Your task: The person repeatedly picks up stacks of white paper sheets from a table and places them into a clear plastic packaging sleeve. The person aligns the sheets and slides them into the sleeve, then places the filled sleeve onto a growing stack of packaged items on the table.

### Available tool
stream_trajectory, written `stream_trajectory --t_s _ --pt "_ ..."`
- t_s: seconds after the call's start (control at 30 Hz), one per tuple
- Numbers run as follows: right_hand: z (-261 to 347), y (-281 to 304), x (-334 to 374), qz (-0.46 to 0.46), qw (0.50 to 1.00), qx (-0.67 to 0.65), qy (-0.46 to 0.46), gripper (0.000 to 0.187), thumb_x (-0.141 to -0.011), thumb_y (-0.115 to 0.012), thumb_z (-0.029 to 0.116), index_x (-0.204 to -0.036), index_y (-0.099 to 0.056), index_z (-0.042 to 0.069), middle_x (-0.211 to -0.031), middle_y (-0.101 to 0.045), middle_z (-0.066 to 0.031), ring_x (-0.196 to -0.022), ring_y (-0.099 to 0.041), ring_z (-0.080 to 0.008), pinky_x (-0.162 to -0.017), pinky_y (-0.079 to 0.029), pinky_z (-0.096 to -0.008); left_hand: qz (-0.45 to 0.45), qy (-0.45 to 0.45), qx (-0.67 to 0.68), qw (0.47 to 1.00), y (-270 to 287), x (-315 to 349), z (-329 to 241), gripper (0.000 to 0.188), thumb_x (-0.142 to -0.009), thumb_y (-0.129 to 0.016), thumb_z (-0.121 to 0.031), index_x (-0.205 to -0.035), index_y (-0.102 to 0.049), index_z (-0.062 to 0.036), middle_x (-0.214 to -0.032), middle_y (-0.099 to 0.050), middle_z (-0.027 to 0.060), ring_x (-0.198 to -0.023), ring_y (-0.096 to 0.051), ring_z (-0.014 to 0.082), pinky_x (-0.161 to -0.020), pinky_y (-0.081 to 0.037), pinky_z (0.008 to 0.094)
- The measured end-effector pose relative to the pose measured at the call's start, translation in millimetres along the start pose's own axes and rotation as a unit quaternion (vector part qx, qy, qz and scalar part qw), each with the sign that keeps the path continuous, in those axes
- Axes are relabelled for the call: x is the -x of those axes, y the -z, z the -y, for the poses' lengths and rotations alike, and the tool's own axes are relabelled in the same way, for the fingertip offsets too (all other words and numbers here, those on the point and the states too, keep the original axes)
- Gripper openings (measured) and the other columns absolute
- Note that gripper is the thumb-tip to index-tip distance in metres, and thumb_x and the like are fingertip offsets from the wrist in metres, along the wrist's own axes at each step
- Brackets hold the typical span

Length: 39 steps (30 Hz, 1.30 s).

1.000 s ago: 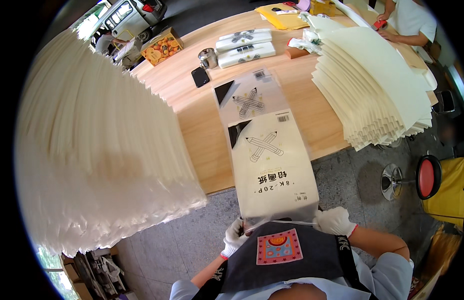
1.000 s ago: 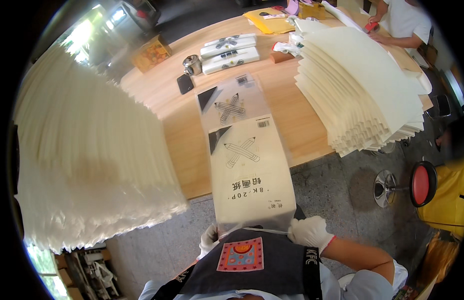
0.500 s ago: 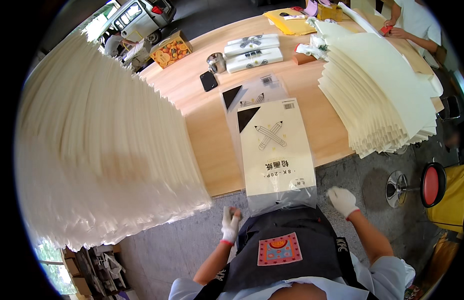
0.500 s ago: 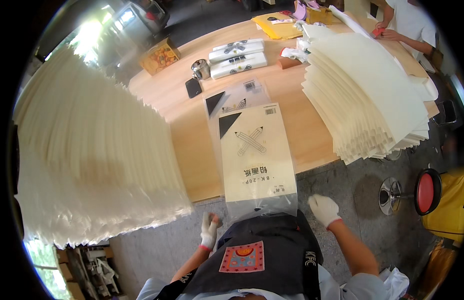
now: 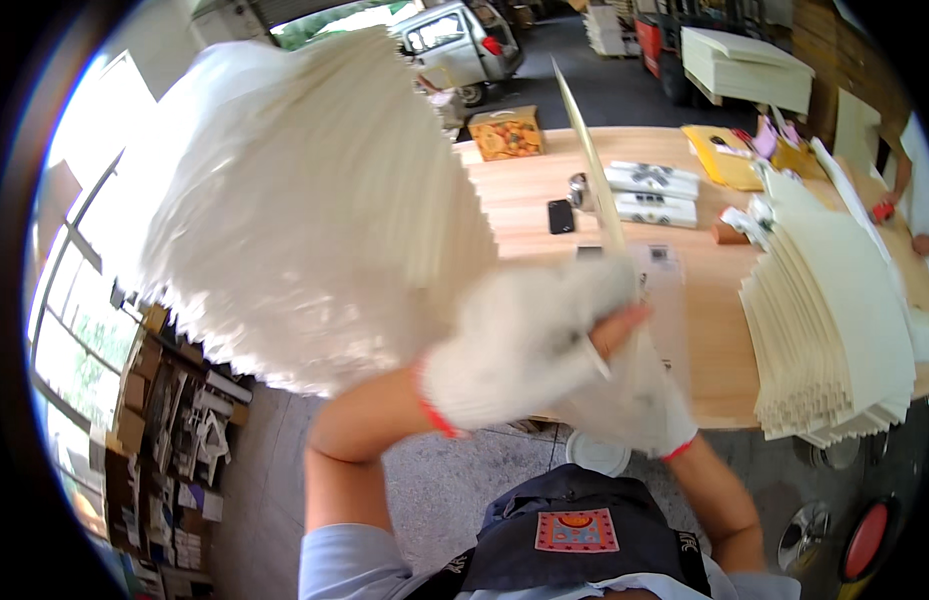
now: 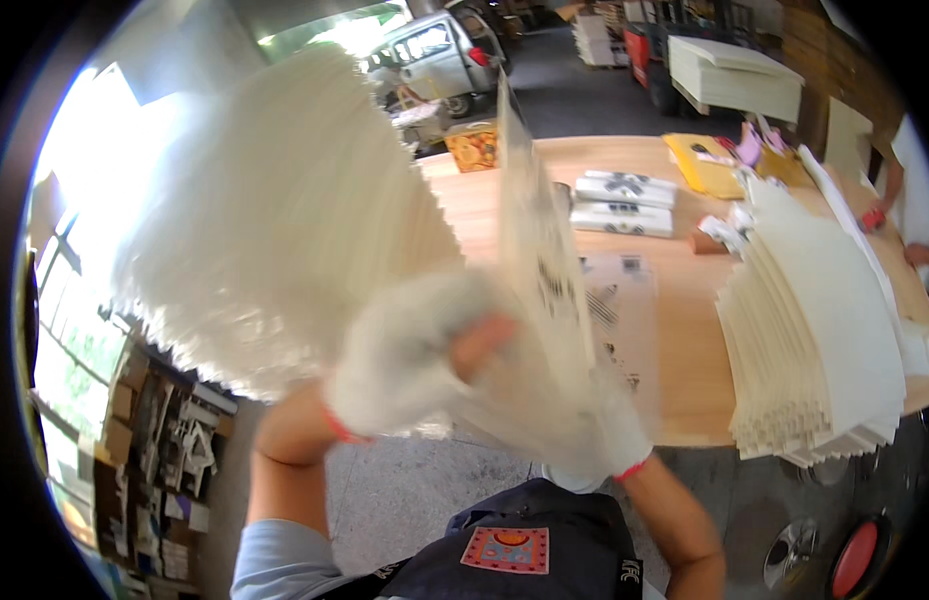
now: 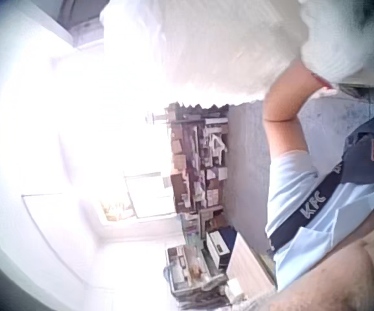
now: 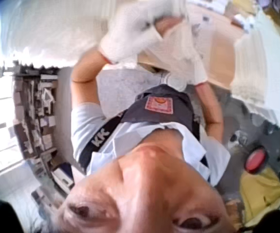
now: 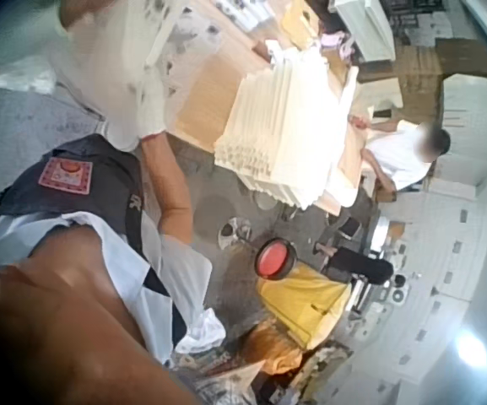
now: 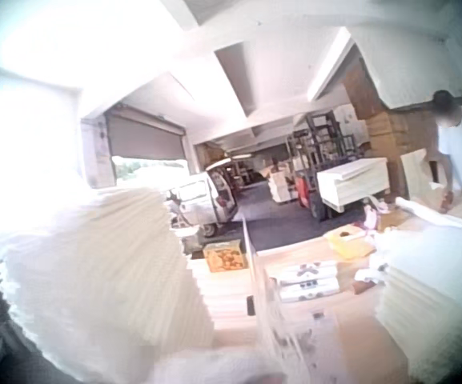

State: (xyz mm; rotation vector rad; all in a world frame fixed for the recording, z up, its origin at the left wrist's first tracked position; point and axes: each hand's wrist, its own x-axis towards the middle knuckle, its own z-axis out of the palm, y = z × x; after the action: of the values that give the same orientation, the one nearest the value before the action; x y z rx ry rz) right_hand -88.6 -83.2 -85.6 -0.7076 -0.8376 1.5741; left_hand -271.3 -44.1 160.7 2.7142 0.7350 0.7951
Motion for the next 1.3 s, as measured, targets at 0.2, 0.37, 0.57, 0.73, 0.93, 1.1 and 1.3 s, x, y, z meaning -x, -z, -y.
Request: stream_trajectory --t_s 0.2,0.37,0.57,0.73,0.93,1.1,1.3 --pt "192 -114 -102 0.083 0.874 0.371 0.303 0.035 -0.095 -0.049 0.030 -0.115 -0.057 0.002 -0.096 -0.062 -0.0039 -0.079 -0.056 -0.0074 -0.065 -0.046 -0.0222 -0.393 -0.026 -0.115 0.912 190 11 7 0.036 -0.093 -0.051 -0.018 -0.126 -0.050 -0.0019 -0.112 -0.061 0.0035 -0.071 -0.054 0.0050 -0.061 -0.043 0.0172" --pt "283 -265 -205 0.225 0.954 0.093 0.175 0.031 -0.095 -0.048 0.035 -0.077 -0.051 0.010 -0.053 -0.046 0.0034 -0.038 -0.035 -0.0064 -0.034 -0.030 -0.0222 -0.503 0.148 -0.235 0.819 346 33 38 0.029 -0.094 -0.050 -0.016 -0.121 -0.058 -0.0089 -0.088 -0.056 0.0007 -0.066 -0.047 0.0053 -0.068 -0.044 0.0170" --pt "278 -309 -235 0.201 0.899 0.368 0.130 0.032 -0.087 -0.058 0.041 -0.086 -0.062 0.009 -0.065 -0.054 0.0024 -0.043 -0.033 -0.0066 -0.041 -0.030 -0.0238 -0.347 0.269 -0.424 0.792 374 109 135 0.031 -0.092 -0.052 -0.028 -0.107 -0.058 -0.0025 -0.094 -0.059 0.0094 -0.084 -0.055 0.0207 -0.081 -0.043 0.0277" --pt "280 -251 -159 0.221 0.896 0.368 0.117 0.034 -0.091 -0.053 0.041 -0.092 -0.055 0.007 -0.069 -0.057 -0.0008 -0.043 -0.043 -0.0062 -0.040 -0.036 -0.0234 -0.572 0.207 -0.176 0.774 230 196 168 0.048 -0.096 -0.038 -0.028 -0.137 -0.032 -0.0023 -0.133 -0.042 0.0148 -0.119 -0.043 0.0255 -0.101 -0.035 0.0360" --pt "186 -104 -91 0.118 0.908 0.403 0.012 0.048 -0.088 -0.050 0.051 -0.090 -0.061 0.004 -0.060 -0.057 -0.0039 -0.045 -0.048 -0.0073 -0.041 -0.037 -0.0214 -0.541 0.381 0.061 0.747 -76 385 247 0.048 -0.093 -0.046 -0.030 -0.129 -0.037 0.0005 -0.124 -0.045 0.0185 -0.111 -0.045 0.0283 -0.095 -0.037 0.0381" --pt "103 21 -3 -0.064 0.933 0.343 -0.086 0.039 -0.089 -0.048 0.042 -0.093 -0.062 0.006 -0.062 -0.059 -0.0023 -0.049 -0.053 -0.0079 -0.041 -0.036 -0.0221 -0.073 0.316 0.092 0.942 -291 292 168 0.006 -0.079 -0.061 -0.005 -0.085 -0.061 -0.0067 -0.078 -0.060 0.0076 -0.071 -0.058 0.0217 -0.066 -0.047 0.0328" --pt "0 73 71 -0.221 0.952 0.140 -0.160 0.032 -0.089 -0.050 0.031 -0.097 -0.058 0.001 -0.064 -0.059 -0.0077 -0.046 -0.053 -0.0128 -0.042 -0.043 -0.0239 0.094 0.151 0.038 0.983 -351 114 146 0.034 -0.072 -0.071 -0.030 -0.098 -0.057 -0.0115 -0.097 -0.056 0.0104 -0.097 -0.051 0.0283 -0.079 -0.045 0.0400"
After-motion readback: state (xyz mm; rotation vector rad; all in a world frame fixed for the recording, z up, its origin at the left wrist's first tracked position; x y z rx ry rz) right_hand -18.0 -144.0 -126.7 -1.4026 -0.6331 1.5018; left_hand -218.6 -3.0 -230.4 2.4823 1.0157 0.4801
